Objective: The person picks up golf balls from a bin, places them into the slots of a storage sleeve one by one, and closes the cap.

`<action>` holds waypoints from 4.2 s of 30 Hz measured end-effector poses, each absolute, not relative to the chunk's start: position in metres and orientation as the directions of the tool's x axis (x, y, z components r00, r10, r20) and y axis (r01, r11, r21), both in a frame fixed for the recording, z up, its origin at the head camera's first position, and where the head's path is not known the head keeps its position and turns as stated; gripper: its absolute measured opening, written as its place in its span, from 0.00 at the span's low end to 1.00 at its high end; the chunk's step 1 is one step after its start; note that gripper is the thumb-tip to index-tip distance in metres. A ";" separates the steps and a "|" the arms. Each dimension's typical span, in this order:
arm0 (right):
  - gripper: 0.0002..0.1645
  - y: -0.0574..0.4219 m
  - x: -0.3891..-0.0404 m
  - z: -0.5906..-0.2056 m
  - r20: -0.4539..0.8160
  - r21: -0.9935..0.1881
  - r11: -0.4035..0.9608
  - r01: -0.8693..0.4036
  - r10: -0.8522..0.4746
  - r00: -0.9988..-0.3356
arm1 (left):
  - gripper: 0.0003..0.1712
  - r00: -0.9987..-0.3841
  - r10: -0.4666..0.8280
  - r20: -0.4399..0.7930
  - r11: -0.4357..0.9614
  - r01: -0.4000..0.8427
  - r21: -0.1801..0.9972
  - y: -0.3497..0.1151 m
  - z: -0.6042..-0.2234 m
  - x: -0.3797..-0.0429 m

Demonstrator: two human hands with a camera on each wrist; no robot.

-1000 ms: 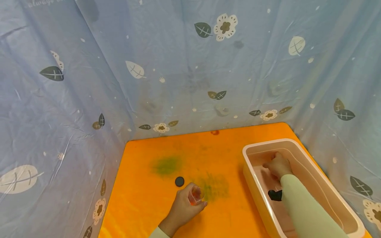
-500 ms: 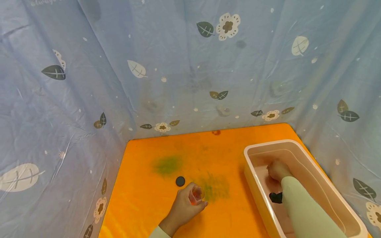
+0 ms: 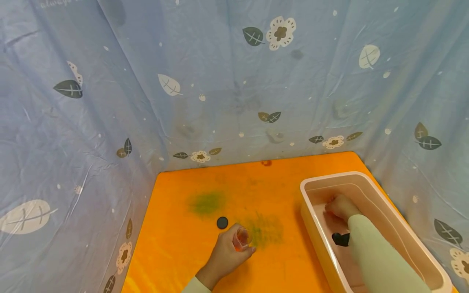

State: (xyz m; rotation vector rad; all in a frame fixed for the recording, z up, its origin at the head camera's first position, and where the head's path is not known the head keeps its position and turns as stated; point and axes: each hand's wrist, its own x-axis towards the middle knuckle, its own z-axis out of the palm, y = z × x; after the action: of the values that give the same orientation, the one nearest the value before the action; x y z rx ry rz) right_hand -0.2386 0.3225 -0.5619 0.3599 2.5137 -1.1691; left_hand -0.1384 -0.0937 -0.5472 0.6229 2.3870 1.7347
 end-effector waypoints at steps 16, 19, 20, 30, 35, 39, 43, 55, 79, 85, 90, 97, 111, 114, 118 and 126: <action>0.23 0.303 -0.229 -0.528 -0.248 -0.854 0.469 0.224 0.010 -0.969 | 0.16 -0.905 0.397 0.152 0.257 0.269 0.928 -0.096 -0.541 -0.137; 0.25 0.298 -0.226 -0.519 -0.194 -0.886 0.429 0.177 0.006 -0.981 | 0.16 -0.902 0.408 0.140 0.247 0.257 0.934 -0.098 -0.549 -0.140; 0.25 0.296 -0.226 -0.516 -0.188 -0.892 0.418 0.173 0.004 -0.982 | 0.16 -0.899 0.413 0.142 0.241 0.259 0.935 -0.099 -0.551 -0.141; 0.27 0.282 -0.215 -0.485 -0.071 -0.914 0.399 0.070 0.012 -0.997 | 0.17 -0.900 0.409 0.152 0.255 0.273 0.928 -0.099 -0.550 -0.140; 0.26 0.263 -0.208 -0.469 0.047 -0.904 0.426 -0.047 -0.010 -0.999 | 0.17 -0.901 0.406 0.151 0.239 0.265 0.934 -0.099 -0.551 -0.141; 0.27 0.248 -0.200 -0.458 0.045 -0.925 0.375 -0.058 -0.041 -0.998 | 0.16 -0.905 0.402 0.141 0.217 0.244 0.945 -0.098 -0.551 -0.140; 0.27 0.232 -0.191 -0.447 0.032 -0.950 0.306 -0.057 -0.086 -0.996 | 0.16 -0.910 0.394 0.132 0.234 0.238 0.943 -0.098 -0.550 -0.140; 0.25 0.187 -0.169 -0.440 0.024 -0.990 0.128 -0.053 -0.218 -0.976 | 0.16 -0.909 0.394 0.136 0.264 0.254 0.931 -0.097 -0.546 -0.139; 0.18 0.108 -0.138 -0.470 0.127 -0.982 0.063 -0.180 -0.486 -0.865 | 0.19 -0.863 0.414 0.289 0.201 0.396 0.896 -0.093 -0.546 -0.138; 0.16 0.103 -0.136 -0.476 0.142 -0.976 0.076 -0.205 -0.496 -0.857 | 0.18 -0.862 0.409 0.299 0.184 0.398 0.899 -0.091 -0.527 -0.131; 0.17 0.102 -0.137 -0.478 0.149 -0.974 0.071 -0.214 -0.508 -0.848 | 0.19 -0.851 0.425 0.309 0.200 0.421 0.885 -0.094 -0.550 -0.138; 0.17 0.105 -0.137 -0.474 0.132 -0.967 0.122 -0.224 -0.508 -0.851 | 0.14 -0.868 0.424 0.259 0.227 0.378 0.897 -0.096 -0.556 -0.141; 0.15 0.158 -0.154 -0.441 0.077 -0.928 0.313 -0.202 -0.369 -0.926 | 0.17 -0.885 0.429 0.180 0.243 0.305 0.921 -0.099 -0.558 -0.140; 0.16 0.177 -0.160 -0.433 0.037 -0.931 0.338 -0.142 -0.298 -0.954 | 0.18 -0.894 0.429 0.130 0.255 0.258 0.932 -0.100 -0.559 -0.140; 0.20 0.203 -0.169 -0.425 0.014 -0.932 0.350 -0.095 -0.227 -0.974 | 0.19 -0.903 0.422 0.083 0.248 0.204 0.947 -0.101 -0.560 -0.138; 0.29 0.259 -0.192 -0.443 0.059 -0.848 0.528 -0.049 0.002 -0.998 | 0.17 -0.911 0.408 0.063 0.235 0.171 0.957 -0.102 -0.555 -0.136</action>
State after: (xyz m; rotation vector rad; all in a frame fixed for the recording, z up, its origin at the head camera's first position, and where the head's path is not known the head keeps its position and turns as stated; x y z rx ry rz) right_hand -0.1917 0.2591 -0.4429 -0.0429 2.7917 -1.5521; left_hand -0.1364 -0.1017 -0.5546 0.5486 2.3040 1.7431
